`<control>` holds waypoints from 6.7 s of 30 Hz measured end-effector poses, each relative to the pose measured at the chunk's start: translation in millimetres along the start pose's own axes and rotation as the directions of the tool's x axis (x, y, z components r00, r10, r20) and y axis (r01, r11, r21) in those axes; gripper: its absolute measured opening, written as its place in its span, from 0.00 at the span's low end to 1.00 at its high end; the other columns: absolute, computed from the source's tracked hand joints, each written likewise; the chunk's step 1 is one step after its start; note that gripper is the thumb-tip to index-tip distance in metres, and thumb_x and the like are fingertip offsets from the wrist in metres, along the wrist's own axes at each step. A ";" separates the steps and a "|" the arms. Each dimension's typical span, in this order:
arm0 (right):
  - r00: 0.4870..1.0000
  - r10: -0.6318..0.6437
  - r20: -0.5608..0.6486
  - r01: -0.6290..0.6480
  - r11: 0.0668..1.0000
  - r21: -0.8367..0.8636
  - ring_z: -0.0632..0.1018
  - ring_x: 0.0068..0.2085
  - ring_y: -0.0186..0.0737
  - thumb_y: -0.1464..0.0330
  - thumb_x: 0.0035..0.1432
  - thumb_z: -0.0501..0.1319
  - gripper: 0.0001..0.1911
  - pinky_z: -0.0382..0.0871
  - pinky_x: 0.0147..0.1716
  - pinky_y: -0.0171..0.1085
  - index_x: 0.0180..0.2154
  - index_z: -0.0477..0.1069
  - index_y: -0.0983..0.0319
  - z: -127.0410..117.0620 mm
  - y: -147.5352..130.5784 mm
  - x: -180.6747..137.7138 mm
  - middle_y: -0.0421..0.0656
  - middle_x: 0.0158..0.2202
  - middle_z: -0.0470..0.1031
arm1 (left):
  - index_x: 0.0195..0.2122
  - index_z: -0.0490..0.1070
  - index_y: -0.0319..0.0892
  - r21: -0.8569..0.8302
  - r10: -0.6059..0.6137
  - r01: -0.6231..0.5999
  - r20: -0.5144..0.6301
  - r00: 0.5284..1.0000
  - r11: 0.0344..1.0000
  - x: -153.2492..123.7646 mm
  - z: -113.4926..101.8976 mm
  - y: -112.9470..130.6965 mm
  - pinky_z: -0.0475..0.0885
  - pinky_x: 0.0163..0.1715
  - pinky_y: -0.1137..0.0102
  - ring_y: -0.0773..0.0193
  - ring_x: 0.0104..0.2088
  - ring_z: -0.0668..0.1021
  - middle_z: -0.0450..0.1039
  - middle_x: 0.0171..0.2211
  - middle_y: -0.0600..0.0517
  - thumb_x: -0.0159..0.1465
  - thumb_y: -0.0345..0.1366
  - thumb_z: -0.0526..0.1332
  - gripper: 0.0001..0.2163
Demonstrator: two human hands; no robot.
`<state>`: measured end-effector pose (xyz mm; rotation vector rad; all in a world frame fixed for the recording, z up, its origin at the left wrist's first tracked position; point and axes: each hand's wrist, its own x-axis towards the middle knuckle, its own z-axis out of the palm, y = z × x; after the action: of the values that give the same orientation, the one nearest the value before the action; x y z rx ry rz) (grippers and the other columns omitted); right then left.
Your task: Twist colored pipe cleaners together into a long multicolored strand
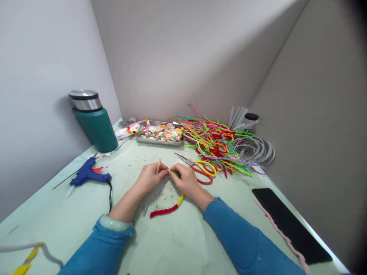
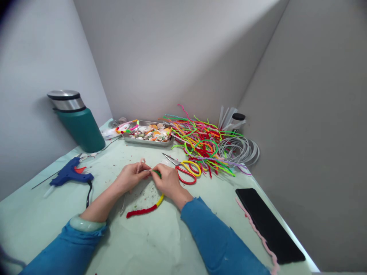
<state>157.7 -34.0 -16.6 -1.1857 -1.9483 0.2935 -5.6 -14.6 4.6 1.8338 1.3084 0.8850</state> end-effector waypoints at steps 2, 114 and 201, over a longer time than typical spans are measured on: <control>1.000 -0.001 0.000 0.001 1.000 0.007 0.72 0.31 0.35 0.70 0.56 0.54 0.06 0.60 0.30 0.32 0.31 0.69 0.62 -0.5 -0.6 -0.2 0.41 0.29 0.73 | 0.29 0.74 0.41 -0.053 -0.046 0.047 0.025 0.999 0.997 -0.5 -0.2 1.4 0.68 0.29 0.70 0.61 0.27 0.75 0.74 0.22 0.52 0.52 0.40 0.60 0.09; 0.997 -0.070 -0.023 0.068 0.995 -0.072 0.71 0.32 0.35 0.72 0.57 0.53 0.07 0.60 0.31 0.32 0.30 0.69 0.61 -1.0 3.9 0.1 0.42 0.29 0.71 | 0.36 0.71 0.36 -0.564 -0.061 0.004 -0.082 0.995 0.825 -2.4 -9.3 14.9 0.66 0.28 0.74 0.68 0.26 0.71 0.71 0.23 0.51 0.51 0.46 0.63 0.18; 0.999 -0.048 -0.021 0.045 0.987 -0.152 0.72 0.32 0.34 0.63 0.59 0.53 0.11 0.61 0.32 0.31 0.33 0.70 0.61 2.8 4.4 0.1 0.42 0.30 0.73 | 0.37 0.75 0.38 0.089 0.000 -0.007 0.078 0.997 0.996 2.0 -0.2 -0.9 0.62 0.22 0.74 0.67 0.20 0.69 0.69 0.17 0.54 0.57 0.42 0.53 0.16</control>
<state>158.4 -30.9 -20.8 -1.2324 -2.0022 0.1072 -5.7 -12.4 4.2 1.9200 1.3153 0.7595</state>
